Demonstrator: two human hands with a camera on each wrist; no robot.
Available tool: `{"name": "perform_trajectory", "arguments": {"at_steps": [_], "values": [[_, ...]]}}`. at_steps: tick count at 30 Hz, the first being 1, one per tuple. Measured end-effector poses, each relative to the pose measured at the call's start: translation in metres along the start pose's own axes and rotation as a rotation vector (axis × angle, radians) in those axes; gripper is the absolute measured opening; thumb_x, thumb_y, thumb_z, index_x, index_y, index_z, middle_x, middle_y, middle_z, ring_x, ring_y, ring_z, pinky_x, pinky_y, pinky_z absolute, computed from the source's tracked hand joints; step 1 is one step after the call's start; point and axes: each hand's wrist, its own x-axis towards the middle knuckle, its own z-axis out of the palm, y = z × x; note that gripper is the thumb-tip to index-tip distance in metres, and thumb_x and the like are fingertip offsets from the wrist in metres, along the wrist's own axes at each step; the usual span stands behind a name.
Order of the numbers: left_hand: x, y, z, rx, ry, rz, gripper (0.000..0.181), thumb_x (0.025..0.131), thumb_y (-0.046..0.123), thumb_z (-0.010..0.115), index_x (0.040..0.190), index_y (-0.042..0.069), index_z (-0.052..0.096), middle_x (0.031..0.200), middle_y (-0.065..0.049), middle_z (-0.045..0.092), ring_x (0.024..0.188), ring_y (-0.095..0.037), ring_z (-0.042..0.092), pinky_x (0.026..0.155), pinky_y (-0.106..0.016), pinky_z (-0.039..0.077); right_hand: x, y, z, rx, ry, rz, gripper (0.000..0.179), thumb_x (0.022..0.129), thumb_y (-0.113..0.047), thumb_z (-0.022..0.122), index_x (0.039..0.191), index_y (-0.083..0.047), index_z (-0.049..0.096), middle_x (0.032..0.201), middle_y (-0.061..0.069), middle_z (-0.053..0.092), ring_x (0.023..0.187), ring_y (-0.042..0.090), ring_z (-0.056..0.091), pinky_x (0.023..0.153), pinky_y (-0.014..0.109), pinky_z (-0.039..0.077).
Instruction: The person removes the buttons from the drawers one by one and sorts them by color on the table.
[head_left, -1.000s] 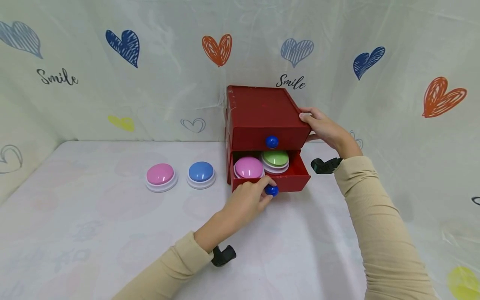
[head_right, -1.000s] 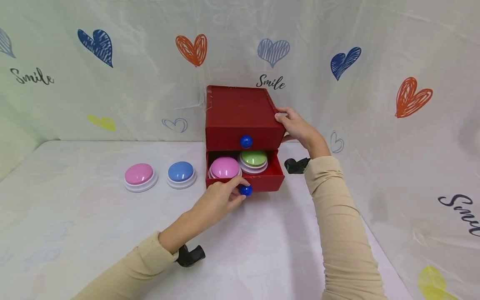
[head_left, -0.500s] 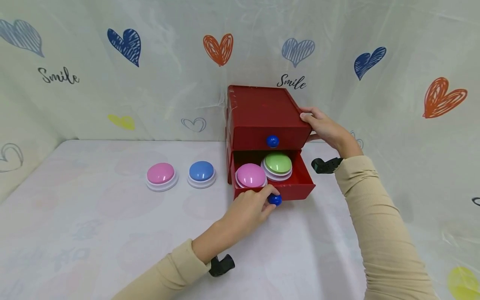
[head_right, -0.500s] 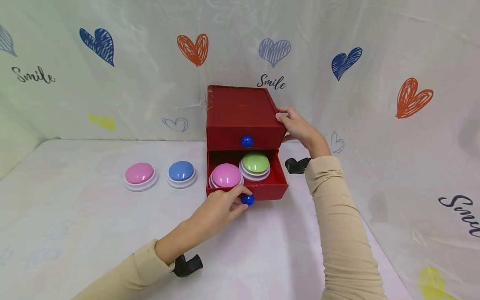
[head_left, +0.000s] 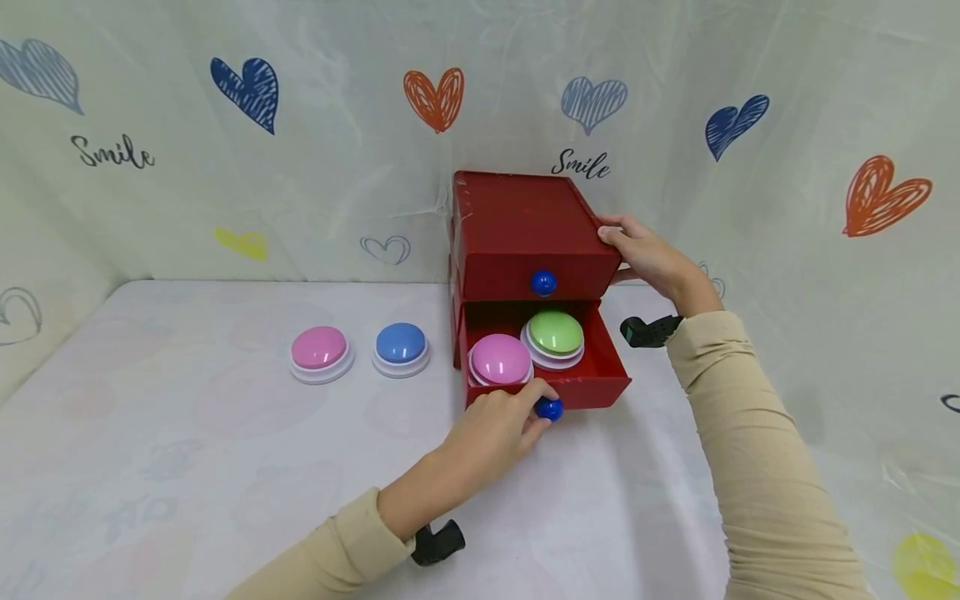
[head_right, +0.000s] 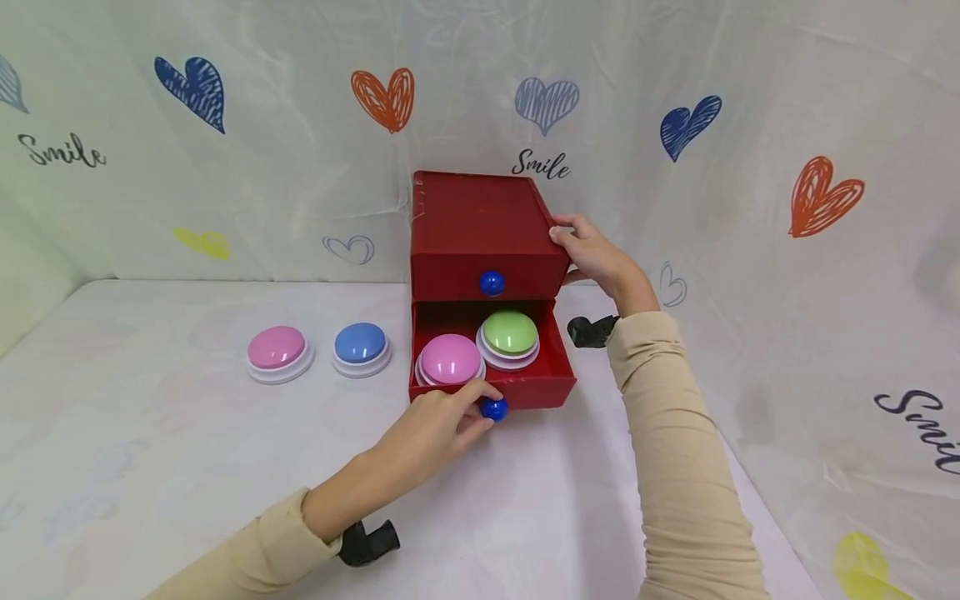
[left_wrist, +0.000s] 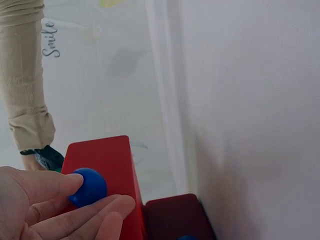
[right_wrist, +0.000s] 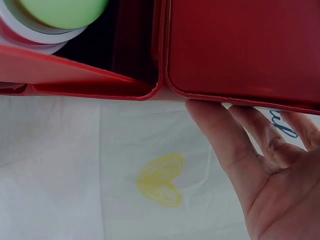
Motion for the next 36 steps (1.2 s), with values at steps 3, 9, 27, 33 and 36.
{"name": "perform_trajectory", "arguments": {"at_steps": [3, 9, 27, 33, 36], "values": [[-0.002, 0.001, 0.0, -0.004, 0.0, 0.007, 0.033, 0.087, 0.021, 0.066, 0.117, 0.014, 0.056, 0.074, 0.001, 0.064, 0.051, -0.001, 0.047, 0.057, -0.008, 0.042, 0.0, 0.0, 0.0, 0.001, 0.001, -0.001, 0.055, 0.1, -0.037, 0.032, 0.148, -0.015, 0.016, 0.14, 0.017, 0.036, 0.116, 0.029, 0.048, 0.093, 0.041, 0.048], [-0.006, 0.005, 0.002, -0.004, -0.014, 0.025, 0.033, 0.087, 0.021, 0.066, 0.117, 0.014, 0.055, 0.079, 0.001, 0.068, 0.052, 0.001, 0.048, 0.059, -0.007, 0.044, 0.0, -0.001, 0.0, -0.004, -0.007, -0.007, 0.054, 0.101, -0.036, 0.031, 0.148, -0.015, 0.014, 0.141, 0.018, 0.035, 0.115, 0.028, 0.048, 0.091, 0.039, 0.049], [-0.016, 0.009, 0.0, 0.016, -0.065, 0.051, 0.031, 0.087, 0.021, 0.065, 0.117, 0.016, 0.054, 0.082, 0.002, 0.069, 0.056, 0.004, 0.053, 0.062, -0.006, 0.045, 0.0, -0.001, -0.001, -0.005, -0.008, 0.002, 0.055, 0.101, -0.036, 0.03, 0.148, -0.015, 0.013, 0.14, 0.017, 0.035, 0.116, 0.029, 0.047, 0.091, 0.038, 0.048], [-0.016, 0.01, -0.002, -0.005, -0.107, 0.043, 0.034, 0.087, 0.02, 0.065, 0.119, 0.016, 0.054, 0.076, 0.004, 0.066, 0.051, 0.004, 0.048, 0.06, -0.006, 0.045, 0.0, -0.001, 0.0, -0.007, -0.011, 0.002, 0.055, 0.101, -0.038, 0.03, 0.148, -0.015, 0.014, 0.141, 0.017, 0.035, 0.117, 0.029, 0.047, 0.093, 0.041, 0.047], [-0.015, 0.01, -0.006, 0.006, -0.124, 0.046, 0.034, 0.088, 0.02, 0.065, 0.119, 0.016, 0.054, 0.078, 0.004, 0.066, 0.051, 0.003, 0.048, 0.061, -0.006, 0.045, 0.0, -0.001, 0.001, -0.005, -0.008, 0.0, 0.054, 0.101, -0.038, 0.03, 0.148, -0.015, 0.015, 0.14, 0.017, 0.036, 0.116, 0.028, 0.048, 0.091, 0.039, 0.048]]}}
